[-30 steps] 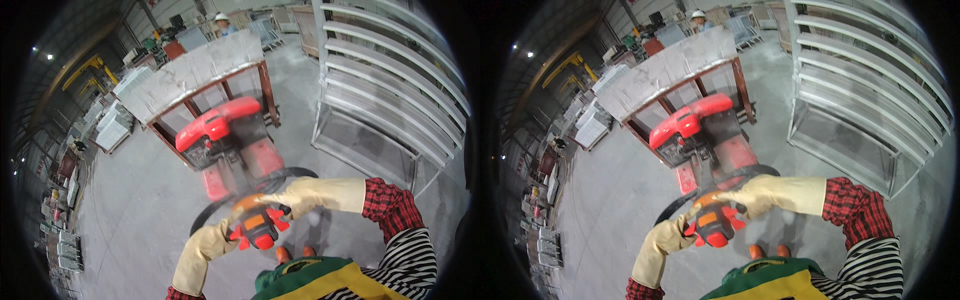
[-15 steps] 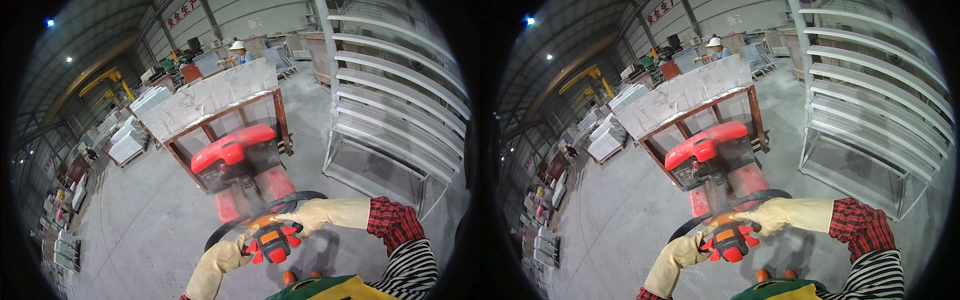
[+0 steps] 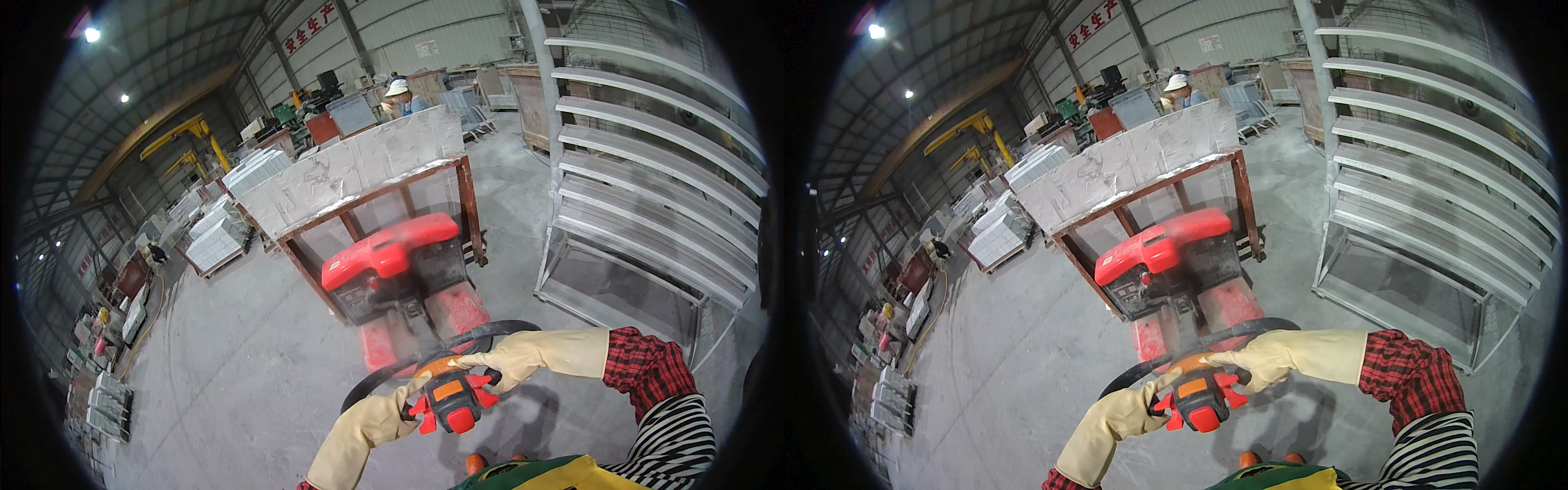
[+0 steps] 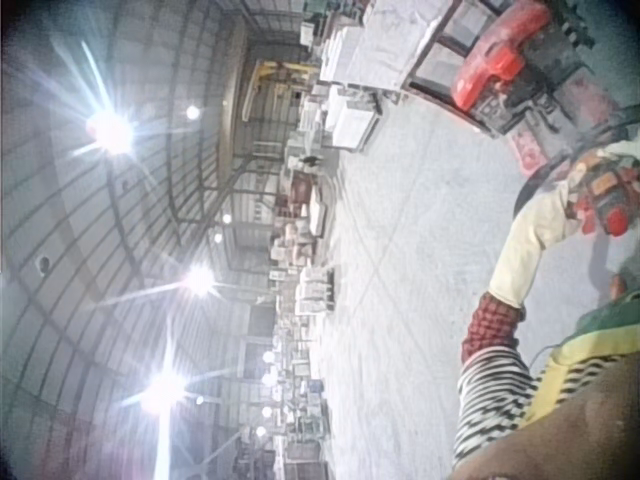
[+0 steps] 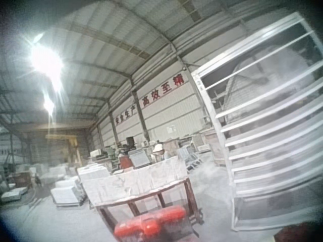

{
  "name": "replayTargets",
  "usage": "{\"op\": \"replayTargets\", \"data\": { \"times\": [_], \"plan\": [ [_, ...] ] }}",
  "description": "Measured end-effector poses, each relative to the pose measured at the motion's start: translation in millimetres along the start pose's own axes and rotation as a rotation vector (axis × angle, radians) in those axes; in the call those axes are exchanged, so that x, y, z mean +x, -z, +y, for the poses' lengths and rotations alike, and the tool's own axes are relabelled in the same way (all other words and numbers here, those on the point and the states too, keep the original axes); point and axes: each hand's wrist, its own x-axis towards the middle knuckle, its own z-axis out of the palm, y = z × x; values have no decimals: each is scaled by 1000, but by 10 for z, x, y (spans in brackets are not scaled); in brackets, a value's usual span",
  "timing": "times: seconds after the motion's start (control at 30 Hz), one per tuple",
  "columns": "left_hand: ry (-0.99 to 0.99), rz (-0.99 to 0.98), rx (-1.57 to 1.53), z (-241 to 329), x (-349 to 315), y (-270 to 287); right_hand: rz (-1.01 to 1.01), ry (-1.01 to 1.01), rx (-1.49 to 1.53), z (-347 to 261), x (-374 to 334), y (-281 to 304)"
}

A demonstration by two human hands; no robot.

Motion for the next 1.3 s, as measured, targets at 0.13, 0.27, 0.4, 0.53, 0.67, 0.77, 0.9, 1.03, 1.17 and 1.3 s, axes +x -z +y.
{"op": "replayTargets", "data": {
  "times": [0.13,0.27,0.4,0.53,0.67,0.77,0.9,1.03,1.17,1.3],
  "plan": [
    [-244,245,132,-176,-37,-135,-11,9,-2,-8,13,26],
    [-245,235,-66,-116,-157,35,-268,-233,55,-477,38,450],
    [-111,152,-271,108,-156,291,46,60,104,-260,-42,303],
    [-151,188,-499,-56,-186,257,-32,-59,227,-333,-140,484],
    [51,176,-224,146,-242,402,15,-75,341,-284,-149,487],
    [179,283,-167,173,-221,301,51,-196,175,-366,-62,527],
    [305,426,-41,197,-102,151,134,-278,-402,-443,-106,409],
    [414,447,35,349,-2,11,73,-335,-517,-412,-177,479],
    [523,466,49,672,238,-117,216,-48,-624,200,-312,432],
    [550,568,76,1041,511,-328,170,-1,-585,550,-560,602]
  ]
}}
